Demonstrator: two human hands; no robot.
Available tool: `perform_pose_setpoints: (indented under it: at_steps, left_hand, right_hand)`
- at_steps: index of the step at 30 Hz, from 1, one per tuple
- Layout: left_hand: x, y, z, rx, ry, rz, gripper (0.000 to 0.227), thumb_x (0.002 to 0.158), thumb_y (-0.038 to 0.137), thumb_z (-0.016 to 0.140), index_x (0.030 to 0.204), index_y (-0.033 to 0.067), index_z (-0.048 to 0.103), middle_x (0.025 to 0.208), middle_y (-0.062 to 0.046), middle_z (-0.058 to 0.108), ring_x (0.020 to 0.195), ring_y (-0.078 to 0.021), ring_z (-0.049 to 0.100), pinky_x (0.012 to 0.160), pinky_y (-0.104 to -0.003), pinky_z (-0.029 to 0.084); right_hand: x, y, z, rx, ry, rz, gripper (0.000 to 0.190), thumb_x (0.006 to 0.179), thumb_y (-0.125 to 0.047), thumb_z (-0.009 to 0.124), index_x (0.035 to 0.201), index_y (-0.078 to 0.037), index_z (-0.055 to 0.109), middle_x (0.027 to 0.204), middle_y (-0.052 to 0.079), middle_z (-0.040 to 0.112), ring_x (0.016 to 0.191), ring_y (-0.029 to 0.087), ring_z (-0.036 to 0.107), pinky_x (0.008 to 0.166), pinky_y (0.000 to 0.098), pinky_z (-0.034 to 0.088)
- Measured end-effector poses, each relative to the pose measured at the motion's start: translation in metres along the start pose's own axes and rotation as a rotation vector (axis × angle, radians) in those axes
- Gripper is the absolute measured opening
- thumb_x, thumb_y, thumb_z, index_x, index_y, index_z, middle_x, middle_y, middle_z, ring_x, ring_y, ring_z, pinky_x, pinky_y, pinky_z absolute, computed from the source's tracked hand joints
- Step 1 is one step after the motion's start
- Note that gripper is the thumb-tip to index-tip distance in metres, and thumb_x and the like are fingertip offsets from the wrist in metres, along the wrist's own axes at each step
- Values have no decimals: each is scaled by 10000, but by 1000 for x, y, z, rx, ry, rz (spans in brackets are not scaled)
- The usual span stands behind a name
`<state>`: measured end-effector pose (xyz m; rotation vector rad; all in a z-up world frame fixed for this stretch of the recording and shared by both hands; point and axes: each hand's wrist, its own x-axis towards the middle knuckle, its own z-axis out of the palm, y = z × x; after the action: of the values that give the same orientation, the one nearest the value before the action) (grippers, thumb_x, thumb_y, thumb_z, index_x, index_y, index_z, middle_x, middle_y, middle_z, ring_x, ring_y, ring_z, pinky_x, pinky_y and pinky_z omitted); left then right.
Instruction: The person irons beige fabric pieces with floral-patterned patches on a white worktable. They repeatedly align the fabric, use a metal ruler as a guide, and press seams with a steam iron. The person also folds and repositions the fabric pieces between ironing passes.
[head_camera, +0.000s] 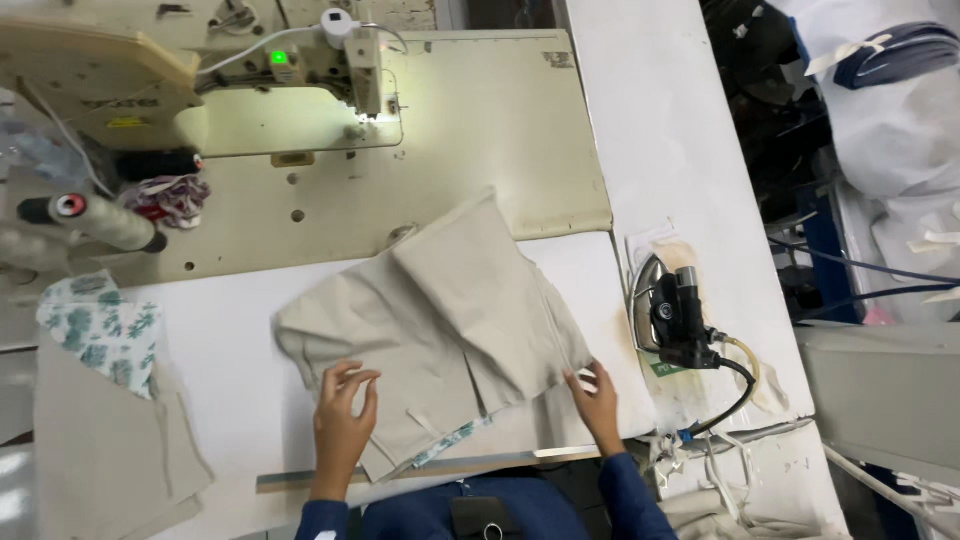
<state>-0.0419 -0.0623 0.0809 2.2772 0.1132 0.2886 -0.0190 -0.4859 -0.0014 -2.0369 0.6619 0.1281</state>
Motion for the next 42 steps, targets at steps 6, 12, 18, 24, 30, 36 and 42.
perform_pose_setpoints:
  at_steps: [6, 12, 18, 24, 30, 36, 42]
  left_hand:
    - [-72, -86, 67, 381, 261, -215, 578, 804, 370, 787, 1299, 93, 677, 1380, -261, 394, 1314, -432, 436, 1154, -560, 345]
    - [-58, -28, 69, 200, 235, -620, 937, 750, 351, 816, 1531, 19, 419, 1268, -273, 404, 1123, -459, 485, 998, -527, 451]
    - [-50, -45, 77, 134, 170, -1016, 1054, 697, 496, 827, 1481, -49, 380, 1375, -276, 430, 1238, -495, 454, 977, -626, 396]
    - [-58, -64, 82, 109, 142, -1077, 961, 669, 468, 868, 1404, -11, 477, 1313, -252, 610, 1199, -474, 567, 928, -565, 461]
    - [-62, -72, 89, 64, 126, -1104, 940, 700, 436, 854, 1471, 58, 471, 1271, -251, 451, 1211, -427, 397, 954, -537, 435]
    - [-78, -79, 98, 115, 139, -878, 460, 765, 412, 829, 888, 21, 621, 950, -185, 691, 976, -393, 638, 842, -499, 479]
    - [-50, -31, 74, -59, 16, -1054, 877, 754, 408, 785, 1506, 125, 436, 1426, -137, 593, 1302, -369, 550, 1063, -475, 432]
  right_hand:
    - [115, -60, -124, -1168, 590, -489, 778, 870, -649, 642, 1425, -113, 540, 1297, 175, 536, 1088, 374, 521, 862, 503, 454]
    - [209, -66, -153, 57, -105, 244, 354, 895, -299, 787, 912, -62, 525, 600, 97, 476, 467, 193, 442, 430, 327, 406]
    - [122, -97, -145, -156, -323, 209, 407, 872, -337, 796, 727, -46, 551, 396, 112, 431, 302, 194, 405, 332, 305, 305]
    - [8, -119, -77, -323, -351, 234, 440, 794, -431, 798, 1044, -69, 779, 943, 73, 810, 832, 138, 701, 746, 260, 533]
    - [47, -146, -22, -303, -216, 98, 478, 843, -526, 725, 822, -50, 684, 780, 93, 704, 767, 176, 606, 751, 327, 463]
    - [129, -175, 12, -217, -181, 69, 592, 855, -600, 698, 646, -95, 472, 529, 82, 514, 452, 209, 526, 523, 349, 451]
    - [83, -159, -7, -264, -318, 166, 485, 822, -583, 723, 793, -111, 616, 714, 48, 626, 622, 138, 535, 579, 314, 452]
